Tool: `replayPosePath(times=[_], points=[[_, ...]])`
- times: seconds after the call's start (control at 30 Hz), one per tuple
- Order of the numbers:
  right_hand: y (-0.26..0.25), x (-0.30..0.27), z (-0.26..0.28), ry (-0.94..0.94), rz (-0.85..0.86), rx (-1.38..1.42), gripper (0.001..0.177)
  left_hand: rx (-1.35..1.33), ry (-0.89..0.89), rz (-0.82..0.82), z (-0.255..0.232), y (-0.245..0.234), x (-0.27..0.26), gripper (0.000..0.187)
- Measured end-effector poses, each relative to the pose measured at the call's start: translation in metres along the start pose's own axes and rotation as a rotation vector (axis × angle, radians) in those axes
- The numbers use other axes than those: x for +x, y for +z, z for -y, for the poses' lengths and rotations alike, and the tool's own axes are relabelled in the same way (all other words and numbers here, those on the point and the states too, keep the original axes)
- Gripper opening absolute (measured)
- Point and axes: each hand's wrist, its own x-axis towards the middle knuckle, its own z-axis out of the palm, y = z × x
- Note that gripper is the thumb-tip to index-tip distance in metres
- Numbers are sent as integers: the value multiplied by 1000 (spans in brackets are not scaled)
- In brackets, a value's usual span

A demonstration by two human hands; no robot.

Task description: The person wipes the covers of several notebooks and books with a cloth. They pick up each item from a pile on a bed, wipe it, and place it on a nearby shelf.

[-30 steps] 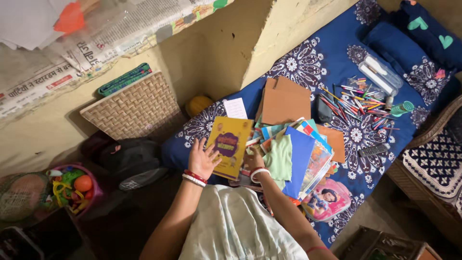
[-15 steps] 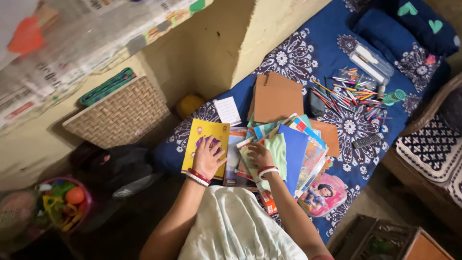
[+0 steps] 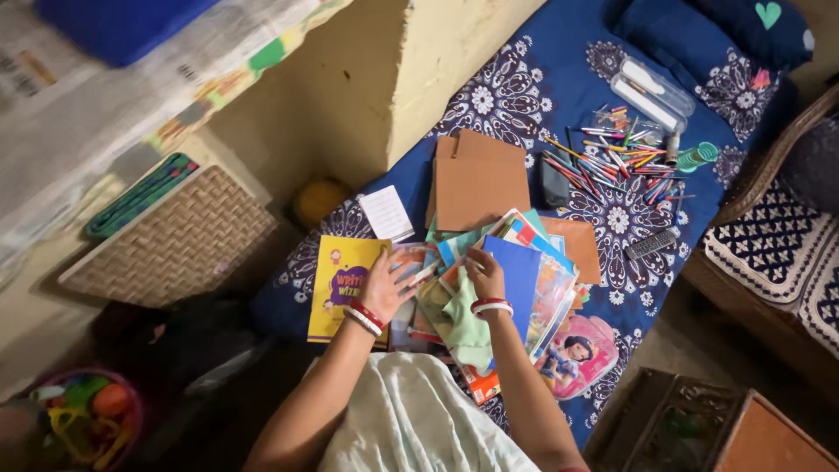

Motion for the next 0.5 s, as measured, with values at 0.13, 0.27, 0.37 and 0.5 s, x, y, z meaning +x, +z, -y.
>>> replayPosePath(times=[0.13, 0.27, 0.37, 0.5], points=[[-16, -6, 2, -278, -228, -471, 43, 75, -28, 2, 8, -3, 45, 70], [-22, -25, 21, -201, -325, -820, 46, 160, -79, -23, 25, -17, 97, 70], [-13, -43, 39, -80, -192, -1004, 91, 152, -107, -70, 37, -24, 133, 72], [-7, -46, 54, -25, -30, -809, 70, 234, -174, -179, 41, -18, 176, 70]])
